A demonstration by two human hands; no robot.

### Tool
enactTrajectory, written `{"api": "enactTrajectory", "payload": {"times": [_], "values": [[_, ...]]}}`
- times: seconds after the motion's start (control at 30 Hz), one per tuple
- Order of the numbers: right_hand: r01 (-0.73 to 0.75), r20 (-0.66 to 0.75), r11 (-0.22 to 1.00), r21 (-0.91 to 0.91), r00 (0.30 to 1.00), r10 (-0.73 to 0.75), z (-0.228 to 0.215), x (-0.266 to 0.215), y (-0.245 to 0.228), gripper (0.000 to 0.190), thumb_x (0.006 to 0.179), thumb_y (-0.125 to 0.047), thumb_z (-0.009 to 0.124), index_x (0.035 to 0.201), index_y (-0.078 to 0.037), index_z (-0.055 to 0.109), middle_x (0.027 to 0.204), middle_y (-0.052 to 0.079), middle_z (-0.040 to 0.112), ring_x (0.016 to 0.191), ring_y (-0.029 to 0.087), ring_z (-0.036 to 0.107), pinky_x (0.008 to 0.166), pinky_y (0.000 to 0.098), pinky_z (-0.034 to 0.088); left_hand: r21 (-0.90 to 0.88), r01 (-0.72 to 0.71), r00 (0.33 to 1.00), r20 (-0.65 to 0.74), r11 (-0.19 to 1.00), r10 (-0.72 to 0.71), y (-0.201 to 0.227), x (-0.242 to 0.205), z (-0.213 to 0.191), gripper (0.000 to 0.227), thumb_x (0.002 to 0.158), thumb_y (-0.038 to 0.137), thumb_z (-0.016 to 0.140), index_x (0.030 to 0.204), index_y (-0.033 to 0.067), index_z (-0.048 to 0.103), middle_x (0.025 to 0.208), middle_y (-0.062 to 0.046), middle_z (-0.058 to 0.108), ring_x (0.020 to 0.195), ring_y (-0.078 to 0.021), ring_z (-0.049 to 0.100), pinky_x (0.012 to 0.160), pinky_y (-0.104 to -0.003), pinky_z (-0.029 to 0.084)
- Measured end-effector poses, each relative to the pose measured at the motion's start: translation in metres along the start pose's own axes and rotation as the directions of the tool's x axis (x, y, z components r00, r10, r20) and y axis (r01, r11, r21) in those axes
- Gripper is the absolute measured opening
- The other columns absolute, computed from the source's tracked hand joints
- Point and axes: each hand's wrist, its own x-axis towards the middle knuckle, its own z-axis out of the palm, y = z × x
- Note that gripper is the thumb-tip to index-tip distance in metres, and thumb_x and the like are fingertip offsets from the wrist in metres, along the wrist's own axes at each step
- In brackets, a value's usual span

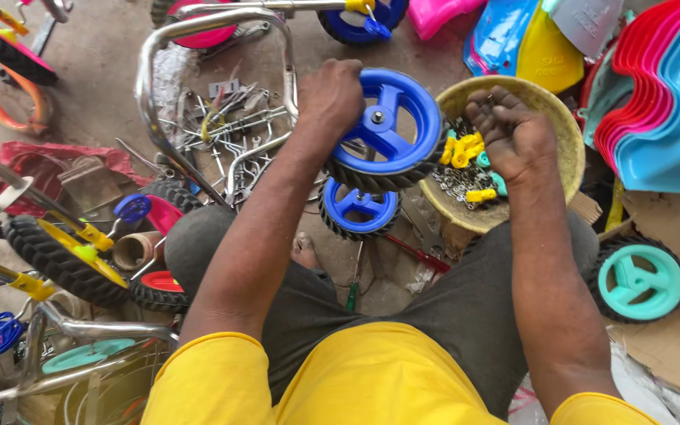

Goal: The person assembles a tricycle wheel by attaching a blue plastic hub to a black rubber tire, securing it with a bolt and nut, and adding a yellow cap. The person then attaches the completed wheel to the tricycle frame.

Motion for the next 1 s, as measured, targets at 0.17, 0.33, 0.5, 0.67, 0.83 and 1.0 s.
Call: {"api": "enactTrajectory", "payload": {"times": [0.17, 0.33, 0.5, 0.67, 0.83, 1.0], "values": [[0.064, 0.075, 0.988, -0.143, 0.996, -0.053, 0.021, -0.043, -0.004, 0.021, 0.103, 0.007, 0.053, 0.12, 0.006, 0.065, 0.113, 0.021, 0.072, 0.105, 0.031, 0.073, 0.095, 0.0407, 0.063, 0.051, 0.011, 0.997, 0.07, 0.999, -0.015, 0.006, 0.001, -0.005, 0.027, 0.083, 0.01, 0.065, 0.107, 0.0144, 0.076, 0.104, -0.017, 0.073, 0.099, -0.0386, 0.07, 0.085, -0.051, 0.054], [0.147, 0.149, 0.955, -0.256, 0.982, -0.112, 0.063, -0.067, -0.007, 0.016, 0.108, 0.001, 0.058, 0.12, 0.004, 0.068, 0.106, 0.021, 0.073, 0.095, 0.029, 0.074, 0.084, 0.0414, 0.063, 0.133, 0.006, 0.992, 0.125, 0.991, -0.023, 0.012, 0.002, -0.013, 0.026, 0.089, 0.008, 0.063, 0.111, 0.0141, 0.075, 0.102, -0.015, 0.074, 0.098, -0.0358, 0.071, 0.086, -0.051, 0.054], [0.049, 0.109, 0.973, -0.227, 0.994, -0.024, 0.073, -0.079, -0.009, 0.02, 0.098, 0.007, 0.058, 0.116, 0.006, 0.068, 0.106, 0.021, 0.076, 0.096, 0.028, 0.079, 0.087, 0.0392, 0.068, 0.128, 0.025, 0.993, 0.116, 0.992, -0.039, 0.015, -0.002, -0.014, 0.027, 0.086, 0.01, 0.067, 0.112, 0.0136, 0.074, 0.103, -0.014, 0.073, 0.097, -0.0318, 0.072, 0.085, -0.049, 0.055], [0.075, 0.042, 0.929, -0.362, 0.997, -0.064, 0.053, -0.083, -0.004, 0.022, 0.1, 0.003, 0.06, 0.121, 0.007, 0.066, 0.099, 0.02, 0.075, 0.083, 0.025, 0.077, 0.074, 0.0382, 0.067, 0.111, 0.047, 0.988, 0.14, 0.993, -0.062, 0.018, -0.002, -0.019, 0.03, 0.087, 0.011, 0.068, 0.116, 0.0151, 0.074, 0.107, -0.014, 0.073, 0.1, -0.0324, 0.071, 0.086, -0.049, 0.055], [-0.121, -0.279, 0.796, -0.593, 0.958, -0.062, 0.026, -0.095, 0.02, 0.028, 0.101, -0.017, 0.06, 0.118, 0.002, 0.069, 0.076, 0.01, 0.071, 0.054, 0.018, 0.065, 0.051, 0.0338, 0.06, 0.141, 0.052, 0.988, 0.138, 0.989, -0.072, 0.02, -0.002, -0.024, 0.034, 0.086, 0.01, 0.067, 0.119, 0.016, 0.073, 0.109, -0.015, 0.072, 0.102, -0.0333, 0.071, 0.088, -0.048, 0.055], [-0.313, -0.441, 0.748, -0.586, 0.897, 0.029, 0.002, -0.13, 0.059, 0.03, 0.106, -0.028, 0.056, 0.116, -0.003, 0.07, 0.064, 0.0, 0.046, 0.045, 0.011, 0.037, 0.039, 0.0271, 0.036, 0.127, 0.053, 0.987, 0.146, 0.991, -0.071, 0.02, -0.002, -0.024, 0.035, 0.085, 0.012, 0.069, 0.119, 0.0175, 0.073, 0.111, -0.015, 0.072, 0.104, -0.0342, 0.07, 0.088, -0.049, 0.054]]}}
